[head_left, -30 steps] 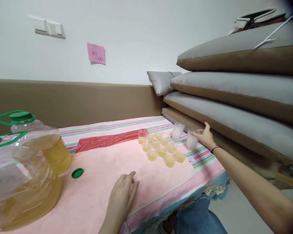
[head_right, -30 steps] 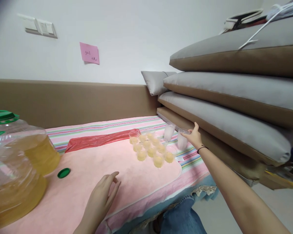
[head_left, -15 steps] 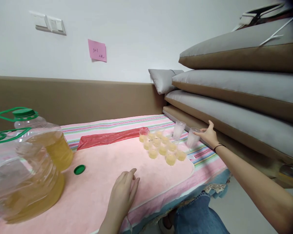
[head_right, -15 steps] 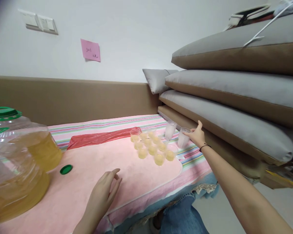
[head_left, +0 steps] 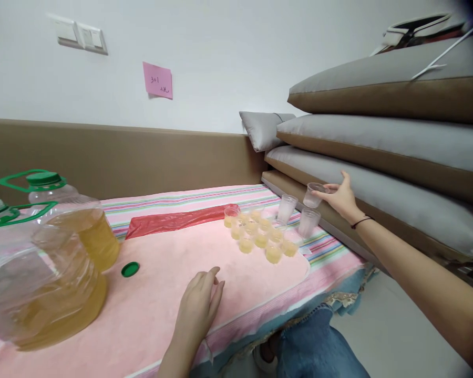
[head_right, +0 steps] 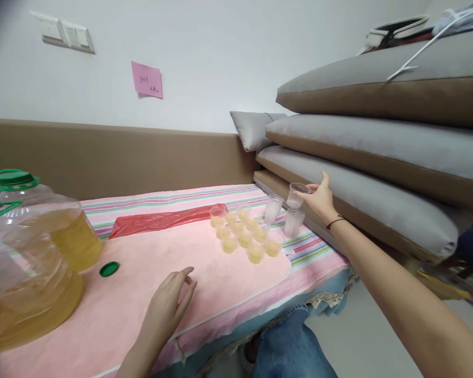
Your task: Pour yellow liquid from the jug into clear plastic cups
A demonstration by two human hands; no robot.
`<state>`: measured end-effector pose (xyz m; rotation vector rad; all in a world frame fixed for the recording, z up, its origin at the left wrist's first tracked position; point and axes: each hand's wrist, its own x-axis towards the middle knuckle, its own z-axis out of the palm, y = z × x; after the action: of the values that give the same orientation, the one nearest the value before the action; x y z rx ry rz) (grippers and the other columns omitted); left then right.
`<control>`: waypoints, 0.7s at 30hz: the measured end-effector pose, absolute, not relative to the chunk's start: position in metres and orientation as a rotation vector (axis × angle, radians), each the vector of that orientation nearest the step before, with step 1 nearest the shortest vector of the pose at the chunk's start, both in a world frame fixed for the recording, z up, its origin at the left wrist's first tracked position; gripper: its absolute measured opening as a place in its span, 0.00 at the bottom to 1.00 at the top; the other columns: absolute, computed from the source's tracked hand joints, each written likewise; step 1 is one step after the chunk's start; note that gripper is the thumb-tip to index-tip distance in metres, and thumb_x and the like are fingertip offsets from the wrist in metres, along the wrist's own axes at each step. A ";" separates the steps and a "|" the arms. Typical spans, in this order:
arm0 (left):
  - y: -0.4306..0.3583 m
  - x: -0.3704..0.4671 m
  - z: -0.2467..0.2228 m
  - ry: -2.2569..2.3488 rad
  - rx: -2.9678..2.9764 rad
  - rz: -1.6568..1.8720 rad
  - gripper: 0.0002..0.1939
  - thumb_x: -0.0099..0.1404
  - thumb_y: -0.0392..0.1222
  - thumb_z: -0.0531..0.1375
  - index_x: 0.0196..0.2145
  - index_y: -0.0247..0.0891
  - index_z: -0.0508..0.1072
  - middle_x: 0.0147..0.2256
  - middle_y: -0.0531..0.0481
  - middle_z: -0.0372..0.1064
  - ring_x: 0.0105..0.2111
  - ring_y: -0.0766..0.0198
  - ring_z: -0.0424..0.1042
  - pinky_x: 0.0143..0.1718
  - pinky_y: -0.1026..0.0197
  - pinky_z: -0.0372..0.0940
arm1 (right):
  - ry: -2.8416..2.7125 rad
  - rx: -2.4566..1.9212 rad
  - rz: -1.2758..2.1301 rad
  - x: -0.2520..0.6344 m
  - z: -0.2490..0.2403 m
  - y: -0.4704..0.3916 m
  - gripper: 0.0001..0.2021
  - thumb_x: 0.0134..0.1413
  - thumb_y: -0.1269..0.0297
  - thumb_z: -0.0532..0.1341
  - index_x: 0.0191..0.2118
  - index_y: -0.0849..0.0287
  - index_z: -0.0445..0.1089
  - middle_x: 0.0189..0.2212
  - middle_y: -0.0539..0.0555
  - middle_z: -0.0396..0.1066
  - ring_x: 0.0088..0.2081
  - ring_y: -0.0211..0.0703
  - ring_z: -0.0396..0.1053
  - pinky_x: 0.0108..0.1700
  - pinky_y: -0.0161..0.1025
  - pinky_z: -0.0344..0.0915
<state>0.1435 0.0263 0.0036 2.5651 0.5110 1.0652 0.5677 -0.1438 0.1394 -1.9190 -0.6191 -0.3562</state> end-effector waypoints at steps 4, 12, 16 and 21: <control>0.026 0.141 0.005 0.516 2.573 1.069 0.13 0.70 0.44 0.51 0.48 0.38 0.69 0.33 0.48 0.74 0.35 0.58 0.74 0.37 0.56 0.69 | -0.806 -1.726 -0.158 0.528 0.156 -0.130 0.61 0.33 0.54 0.74 0.69 0.54 0.36 0.48 0.58 0.72 0.52 0.53 0.71 0.54 0.48 0.68; 0.028 0.122 0.013 0.722 2.421 1.054 0.13 0.69 0.42 0.51 0.48 0.39 0.68 0.36 0.46 0.75 0.39 0.57 0.74 0.41 0.55 0.67 | -1.123 -1.448 0.386 0.394 0.096 -0.093 0.60 0.30 0.54 0.76 0.67 0.44 0.40 0.48 0.54 0.72 0.57 0.51 0.67 0.60 0.54 0.63; 0.029 0.109 0.013 0.811 2.289 0.975 0.13 0.68 0.40 0.50 0.48 0.39 0.67 0.37 0.46 0.75 0.40 0.56 0.75 0.40 0.55 0.67 | -1.163 -1.400 0.545 0.345 0.051 -0.079 0.58 0.32 0.56 0.76 0.67 0.42 0.41 0.51 0.56 0.69 0.59 0.52 0.65 0.59 0.57 0.63; 0.028 0.092 0.011 0.841 2.267 0.956 0.13 0.67 0.38 0.50 0.48 0.38 0.66 0.39 0.45 0.76 0.41 0.57 0.75 0.40 0.57 0.68 | -1.157 -1.388 0.636 0.317 0.015 -0.069 0.57 0.36 0.56 0.74 0.67 0.41 0.38 0.54 0.58 0.66 0.61 0.52 0.62 0.61 0.58 0.59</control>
<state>0.0917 0.0279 0.0110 2.2670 0.8406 0.9557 0.3170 -0.0688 0.0153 -1.3884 -1.1569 0.6365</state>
